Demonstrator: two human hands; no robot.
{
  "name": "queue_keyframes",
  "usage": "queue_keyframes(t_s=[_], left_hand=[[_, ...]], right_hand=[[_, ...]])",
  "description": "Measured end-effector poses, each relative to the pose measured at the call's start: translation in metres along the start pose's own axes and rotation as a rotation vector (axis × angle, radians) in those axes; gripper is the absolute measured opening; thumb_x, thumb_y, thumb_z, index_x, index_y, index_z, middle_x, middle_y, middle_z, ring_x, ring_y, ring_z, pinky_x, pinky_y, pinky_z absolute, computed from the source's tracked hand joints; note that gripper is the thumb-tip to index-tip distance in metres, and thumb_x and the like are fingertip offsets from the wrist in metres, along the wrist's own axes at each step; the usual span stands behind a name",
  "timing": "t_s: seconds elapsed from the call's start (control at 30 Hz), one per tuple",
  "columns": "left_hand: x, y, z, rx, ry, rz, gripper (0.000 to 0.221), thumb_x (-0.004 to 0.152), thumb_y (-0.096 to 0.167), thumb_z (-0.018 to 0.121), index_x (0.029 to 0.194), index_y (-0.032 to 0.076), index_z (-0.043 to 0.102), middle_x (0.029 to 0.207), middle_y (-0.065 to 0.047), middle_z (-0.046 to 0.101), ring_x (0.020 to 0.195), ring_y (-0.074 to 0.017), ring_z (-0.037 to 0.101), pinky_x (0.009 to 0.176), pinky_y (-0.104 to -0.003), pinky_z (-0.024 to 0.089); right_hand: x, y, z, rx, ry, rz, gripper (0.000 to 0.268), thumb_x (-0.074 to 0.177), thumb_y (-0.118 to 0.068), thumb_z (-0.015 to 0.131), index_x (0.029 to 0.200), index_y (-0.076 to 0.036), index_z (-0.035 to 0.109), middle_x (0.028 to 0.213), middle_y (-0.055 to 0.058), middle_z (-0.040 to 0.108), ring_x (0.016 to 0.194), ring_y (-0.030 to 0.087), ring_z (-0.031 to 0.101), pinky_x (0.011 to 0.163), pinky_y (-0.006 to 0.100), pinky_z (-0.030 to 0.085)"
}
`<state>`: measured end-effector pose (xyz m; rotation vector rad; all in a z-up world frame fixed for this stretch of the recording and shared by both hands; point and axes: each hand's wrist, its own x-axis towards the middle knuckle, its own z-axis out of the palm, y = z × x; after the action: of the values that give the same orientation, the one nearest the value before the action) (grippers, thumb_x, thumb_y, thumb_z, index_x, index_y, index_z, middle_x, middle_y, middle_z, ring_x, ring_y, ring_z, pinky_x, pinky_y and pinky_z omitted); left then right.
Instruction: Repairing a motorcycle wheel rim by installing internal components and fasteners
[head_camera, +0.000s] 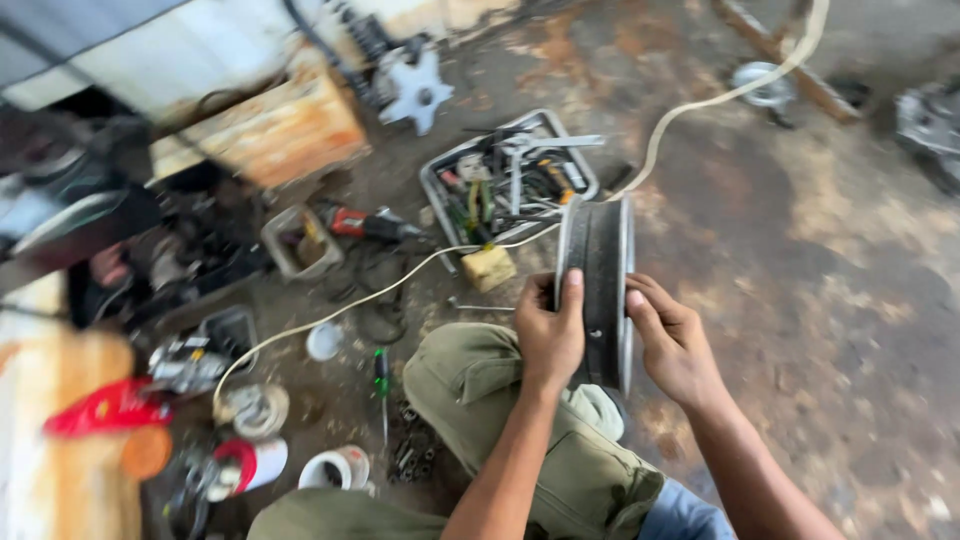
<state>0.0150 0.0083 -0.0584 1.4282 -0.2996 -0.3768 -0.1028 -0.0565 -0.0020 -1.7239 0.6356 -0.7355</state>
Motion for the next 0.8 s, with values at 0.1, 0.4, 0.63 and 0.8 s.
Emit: queue_keyframes(t_s=[0.1,0.4,0.63,0.8], left_hand=[[0.007,-0.006,-0.018,-0.031,0.094,0.005,0.026,0.091,0.027,0.081,0.083,0.007,0.065,0.063,-0.006,0.064,0.06,-0.0113,0.06,0.054,-0.026,0.045],[-0.001,0.09,-0.109,-0.076,0.441,0.325,0.022,0.09,0.012,0.078,0.081,0.008,0.058,0.064,-0.01,0.061,0.061,-0.0142,0.058,0.054,-0.03,0.044],[-0.03,0.133,-0.205,0.048,0.645,0.564,0.018,0.091,0.01,0.076,0.086,0.008,0.059,0.066,-0.009,0.061,0.058,-0.0139,0.058,0.054,-0.028,0.047],[-0.038,0.134,-0.24,0.134,0.727,0.705,0.022,0.093,0.005,0.076,0.088,0.005,0.055,0.067,-0.01,0.057,0.056,-0.0129,0.056,0.058,-0.025,0.048]], right_hand=[[0.003,0.005,0.015,0.006,-0.087,-0.001,0.034,0.106,-0.009,0.049,0.132,-0.005,0.071,0.115,0.014,0.073,0.108,0.019,0.061,0.099,0.047,0.052],[0.021,-0.017,0.077,0.183,-0.231,-0.268,0.029,0.109,-0.013,0.05,0.12,0.005,0.07,0.097,0.017,0.075,0.09,0.022,0.068,0.089,0.038,0.056],[0.011,-0.039,0.119,0.347,-0.329,-0.401,0.027,0.105,-0.01,0.052,0.111,0.008,0.071,0.093,0.021,0.072,0.086,0.026,0.065,0.084,0.04,0.056],[0.001,-0.039,0.125,0.379,-0.327,-0.396,0.022,0.103,-0.003,0.053,0.108,0.01,0.071,0.09,0.021,0.071,0.082,0.024,0.062,0.08,0.039,0.054]])
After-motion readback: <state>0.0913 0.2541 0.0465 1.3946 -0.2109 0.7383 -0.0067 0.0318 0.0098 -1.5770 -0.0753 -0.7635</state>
